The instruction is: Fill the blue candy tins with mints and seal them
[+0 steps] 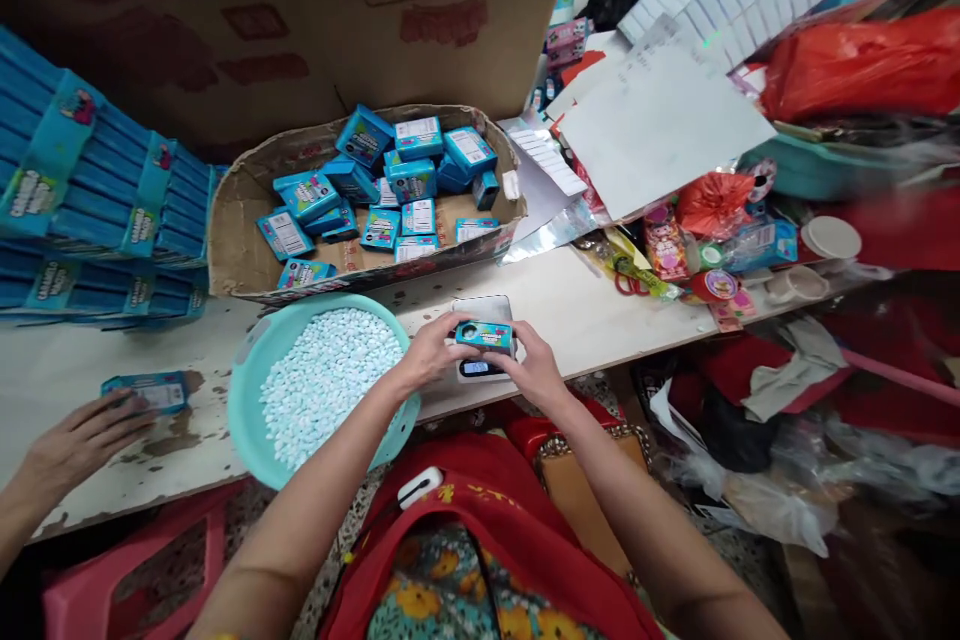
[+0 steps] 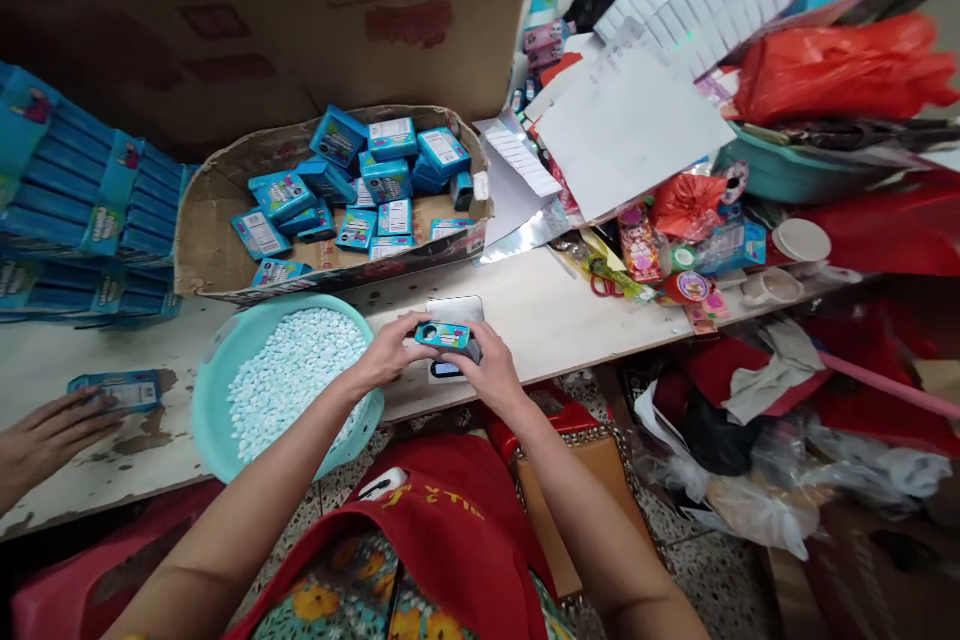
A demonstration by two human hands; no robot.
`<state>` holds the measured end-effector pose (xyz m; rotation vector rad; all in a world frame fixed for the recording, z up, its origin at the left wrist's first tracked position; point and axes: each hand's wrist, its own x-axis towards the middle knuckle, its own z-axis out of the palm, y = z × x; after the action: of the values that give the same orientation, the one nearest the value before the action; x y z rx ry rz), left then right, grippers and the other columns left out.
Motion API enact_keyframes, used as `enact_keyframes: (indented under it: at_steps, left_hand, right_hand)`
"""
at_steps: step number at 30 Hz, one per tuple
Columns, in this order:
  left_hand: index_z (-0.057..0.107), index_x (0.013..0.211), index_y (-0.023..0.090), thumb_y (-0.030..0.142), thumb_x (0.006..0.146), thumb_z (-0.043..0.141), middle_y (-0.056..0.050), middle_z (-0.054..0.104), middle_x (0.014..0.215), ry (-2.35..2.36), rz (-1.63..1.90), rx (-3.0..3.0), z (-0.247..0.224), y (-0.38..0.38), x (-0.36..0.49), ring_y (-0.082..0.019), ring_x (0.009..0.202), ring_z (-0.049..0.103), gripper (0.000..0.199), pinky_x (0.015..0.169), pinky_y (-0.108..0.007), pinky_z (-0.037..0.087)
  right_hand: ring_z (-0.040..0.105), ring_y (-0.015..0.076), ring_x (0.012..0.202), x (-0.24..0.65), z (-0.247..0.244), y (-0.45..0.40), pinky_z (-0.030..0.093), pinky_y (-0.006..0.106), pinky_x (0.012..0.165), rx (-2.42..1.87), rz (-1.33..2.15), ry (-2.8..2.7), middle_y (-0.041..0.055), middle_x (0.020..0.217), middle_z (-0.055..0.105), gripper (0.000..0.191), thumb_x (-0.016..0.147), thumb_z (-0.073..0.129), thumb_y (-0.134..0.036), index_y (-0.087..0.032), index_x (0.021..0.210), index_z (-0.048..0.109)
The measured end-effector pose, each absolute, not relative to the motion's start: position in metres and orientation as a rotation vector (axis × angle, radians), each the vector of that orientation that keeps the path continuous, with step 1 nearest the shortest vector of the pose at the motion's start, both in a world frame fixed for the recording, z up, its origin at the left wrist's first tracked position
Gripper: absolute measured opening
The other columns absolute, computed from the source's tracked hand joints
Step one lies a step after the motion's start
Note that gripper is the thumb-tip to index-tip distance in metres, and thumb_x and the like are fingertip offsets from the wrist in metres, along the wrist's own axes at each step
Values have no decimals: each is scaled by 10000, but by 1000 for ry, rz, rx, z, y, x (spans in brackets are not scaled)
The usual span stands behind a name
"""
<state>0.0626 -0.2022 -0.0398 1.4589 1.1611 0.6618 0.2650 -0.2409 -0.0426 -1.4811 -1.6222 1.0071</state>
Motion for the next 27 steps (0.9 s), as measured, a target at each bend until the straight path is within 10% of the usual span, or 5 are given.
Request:
enact_keyframes:
  at_steps: [7,27]
  left_hand:
    - [658,966,139,636,828,438,-112,667,898,998,1325,168,4,-249,-3,-201,856,637,561,766,-304,488]
    - [637,833,117,153,743,634,-35,602,749,996,1288,-150,-23,-249,-46,-106,671,583,97,673,-233,489]
  right_hand:
    - [574,235,894,163,18,-236,472,364,780,-1233,982,-2015,52,934,606,371,764,700,-354,-276,1117,620]
    - [590,210,862,138,-2,-249,484,352,784,-1427,1312,-1688,25,910,624,398,651,776,-419,-225,979,663]
